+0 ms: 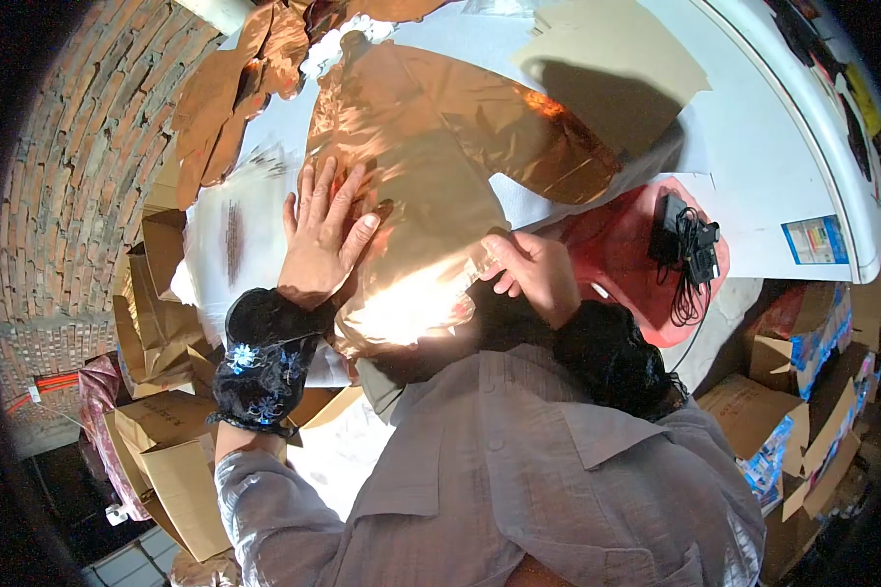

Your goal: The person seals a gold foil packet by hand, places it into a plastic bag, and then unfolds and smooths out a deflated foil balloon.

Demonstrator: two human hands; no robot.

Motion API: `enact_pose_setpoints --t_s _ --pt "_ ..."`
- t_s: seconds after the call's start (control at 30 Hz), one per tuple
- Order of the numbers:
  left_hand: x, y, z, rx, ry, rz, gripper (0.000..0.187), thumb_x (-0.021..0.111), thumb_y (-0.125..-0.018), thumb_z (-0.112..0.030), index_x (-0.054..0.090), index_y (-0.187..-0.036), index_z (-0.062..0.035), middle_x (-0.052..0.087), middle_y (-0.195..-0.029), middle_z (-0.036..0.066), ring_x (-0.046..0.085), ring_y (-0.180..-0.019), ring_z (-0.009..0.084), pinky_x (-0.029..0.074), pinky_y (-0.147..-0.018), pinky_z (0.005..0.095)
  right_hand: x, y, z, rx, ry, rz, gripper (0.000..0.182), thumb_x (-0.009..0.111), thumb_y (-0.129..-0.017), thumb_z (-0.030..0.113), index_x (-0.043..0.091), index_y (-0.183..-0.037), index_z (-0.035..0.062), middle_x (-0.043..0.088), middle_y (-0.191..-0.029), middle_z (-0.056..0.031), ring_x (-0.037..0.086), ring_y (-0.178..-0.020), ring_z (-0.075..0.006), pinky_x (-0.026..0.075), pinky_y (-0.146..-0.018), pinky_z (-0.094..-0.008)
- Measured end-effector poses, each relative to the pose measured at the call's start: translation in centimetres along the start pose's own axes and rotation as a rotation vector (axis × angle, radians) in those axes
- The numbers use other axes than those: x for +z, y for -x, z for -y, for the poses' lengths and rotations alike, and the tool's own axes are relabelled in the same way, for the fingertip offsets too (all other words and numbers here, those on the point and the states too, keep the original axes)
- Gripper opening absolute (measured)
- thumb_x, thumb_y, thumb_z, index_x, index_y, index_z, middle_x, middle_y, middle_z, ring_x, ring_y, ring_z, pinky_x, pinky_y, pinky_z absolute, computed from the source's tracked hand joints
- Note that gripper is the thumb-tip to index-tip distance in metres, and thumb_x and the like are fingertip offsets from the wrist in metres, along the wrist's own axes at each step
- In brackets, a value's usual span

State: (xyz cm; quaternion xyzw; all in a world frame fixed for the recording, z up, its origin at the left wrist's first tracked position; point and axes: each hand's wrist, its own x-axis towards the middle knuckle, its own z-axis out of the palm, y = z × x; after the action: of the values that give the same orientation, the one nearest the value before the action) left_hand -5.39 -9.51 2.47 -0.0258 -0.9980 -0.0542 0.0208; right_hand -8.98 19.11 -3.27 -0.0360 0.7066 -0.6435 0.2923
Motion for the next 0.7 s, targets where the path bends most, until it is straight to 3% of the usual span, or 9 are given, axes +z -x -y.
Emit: enact_pose_setpoints --t_s 0.1,0.33,0.47,0.57,0.7 --pt "-0.1 -0.2 -0.2 -0.010 -0.002 0.016 0.063 0.041 -0.102 -0.053 0.031 -0.157 -0.0226 0.019 -0.165 0.015 0.010 -0.153 0.0377 0.006 -0.119 0.0587 -0.1 -0.1 0.3 0.020 -0.076 0.028 0.031 0.058 -0.101 0.028 0.070 -0.102 -0.0010 0.072 -0.082 -0.0080 0.064 -0.062 -0.0110 0.048 -0.053 -0.0229" --pt "0.3 0.0 0.0 0.009 -0.004 -0.003 0.064 0.042 -0.101 -0.054 0.034 -0.156 -0.0218 0.023 -0.163 0.016 0.014 -0.151 0.0406 0.011 -0.118 0.0592 -0.5 0.1 0.3 0.083 -0.260 0.099 0.032 0.062 -0.098 0.026 0.067 -0.110 -0.0034 0.070 -0.098 -0.0099 0.066 -0.068 -0.0146 0.054 -0.058 -0.0246" --pt "0.1 -1.9 0.4 0.081 -0.016 -0.017 0.064 0.041 -0.102 -0.052 0.031 -0.156 -0.0207 0.022 -0.163 0.016 0.015 -0.151 0.0406 0.013 -0.117 0.0595 -0.5 0.2 0.4 0.065 -0.279 0.097 0.031 0.066 -0.096 0.024 0.068 -0.109 -0.0038 0.072 -0.094 -0.0110 0.070 -0.072 -0.0149 0.058 -0.059 -0.0258" --pt "-0.1 -4.5 0.2 0.071 -0.004 0.017 0.066 0.038 -0.103 -0.054 0.027 -0.158 -0.0207 0.018 -0.165 0.015 0.009 -0.153 0.0363 0.009 -0.119 0.0572 -0.4 0.0 0.2 0.056 -0.291 0.099 0.031 0.066 -0.096 0.024 0.067 -0.110 -0.0038 0.072 -0.093 -0.0103 0.070 -0.071 -0.0146 0.057 -0.059 -0.0260" --pt "1.5 -6.3 1.1 0.233 -0.197 -0.090 0.061 0.040 -0.102 -0.052 0.032 -0.155 -0.0228 0.023 -0.162 0.016 0.015 -0.150 0.0437 0.017 -0.115 0.0625 -0.4 -0.1 0.5 0.093 -0.319 0.086 0.031 0.065 -0.097 0.025 0.067 -0.110 -0.0036 0.071 -0.093 -0.0104 0.070 -0.071 -0.0157 0.057 -0.059 -0.0260"
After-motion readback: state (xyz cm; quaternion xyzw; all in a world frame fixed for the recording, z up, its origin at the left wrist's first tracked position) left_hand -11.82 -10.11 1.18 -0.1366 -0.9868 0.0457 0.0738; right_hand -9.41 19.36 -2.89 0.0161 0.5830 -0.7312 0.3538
